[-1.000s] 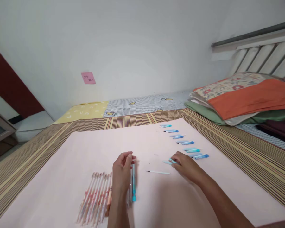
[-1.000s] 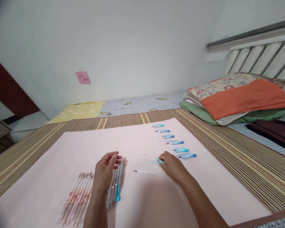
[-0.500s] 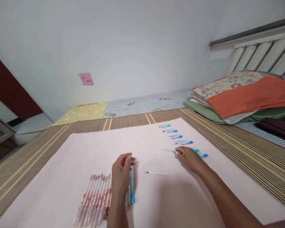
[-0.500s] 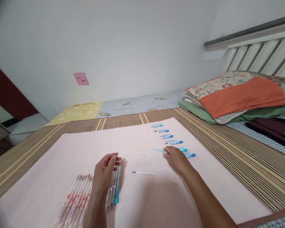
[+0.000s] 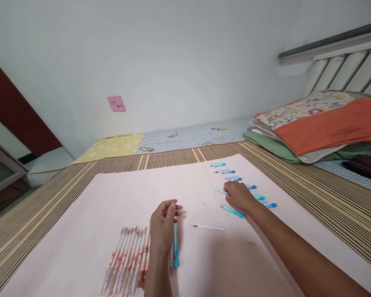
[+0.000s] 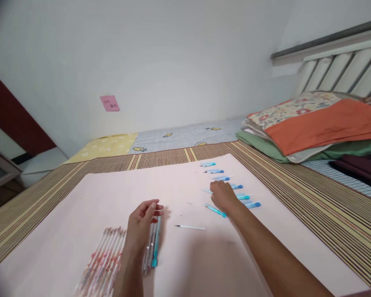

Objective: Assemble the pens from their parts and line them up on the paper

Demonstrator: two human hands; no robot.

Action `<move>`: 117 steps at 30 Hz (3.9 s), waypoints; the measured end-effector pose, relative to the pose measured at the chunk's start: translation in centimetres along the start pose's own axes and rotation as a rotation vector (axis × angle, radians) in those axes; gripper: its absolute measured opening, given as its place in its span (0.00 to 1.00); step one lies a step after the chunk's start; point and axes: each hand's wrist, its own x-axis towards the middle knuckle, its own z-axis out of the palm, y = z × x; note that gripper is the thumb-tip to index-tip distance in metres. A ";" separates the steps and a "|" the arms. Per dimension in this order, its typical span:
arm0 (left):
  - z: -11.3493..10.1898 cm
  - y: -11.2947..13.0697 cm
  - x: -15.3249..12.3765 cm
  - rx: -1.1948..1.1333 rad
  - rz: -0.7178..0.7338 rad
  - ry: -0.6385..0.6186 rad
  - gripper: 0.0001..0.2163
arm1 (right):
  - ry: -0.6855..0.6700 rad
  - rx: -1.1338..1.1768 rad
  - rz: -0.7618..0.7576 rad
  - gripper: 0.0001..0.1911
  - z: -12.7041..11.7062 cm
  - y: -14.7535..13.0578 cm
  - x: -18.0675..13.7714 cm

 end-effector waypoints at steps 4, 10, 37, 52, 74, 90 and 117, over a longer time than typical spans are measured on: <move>1.5 -0.5 -0.3 -0.196 -0.101 -0.043 0.19 | 0.045 0.163 -0.078 0.09 -1.6 -3.4 -1.9; 3.6 -0.6 -1.4 -0.676 -0.285 -0.218 0.15 | 0.136 0.627 -0.276 0.08 -2.2 -10.0 -5.7; 1.7 -1.1 -0.9 -1.422 -0.633 -0.377 0.04 | 0.309 0.754 -0.338 0.06 -2.7 -12.3 -6.9; 1.6 -1.3 -0.5 -1.396 -0.600 -0.272 0.04 | 0.167 0.824 -0.442 0.09 -1.3 -14.2 -7.7; 2.5 -3.1 0.5 0.414 0.137 0.083 0.03 | 0.269 1.593 0.501 0.17 2.8 -6.5 -4.3; 2.3 -2.3 0.0 0.568 0.190 0.063 0.05 | 0.262 1.372 0.410 0.18 3.3 -6.7 -4.3; 1.7 -0.9 0.7 -1.072 -0.501 0.165 0.07 | -0.051 0.366 -0.009 0.09 3.2 -8.7 -2.3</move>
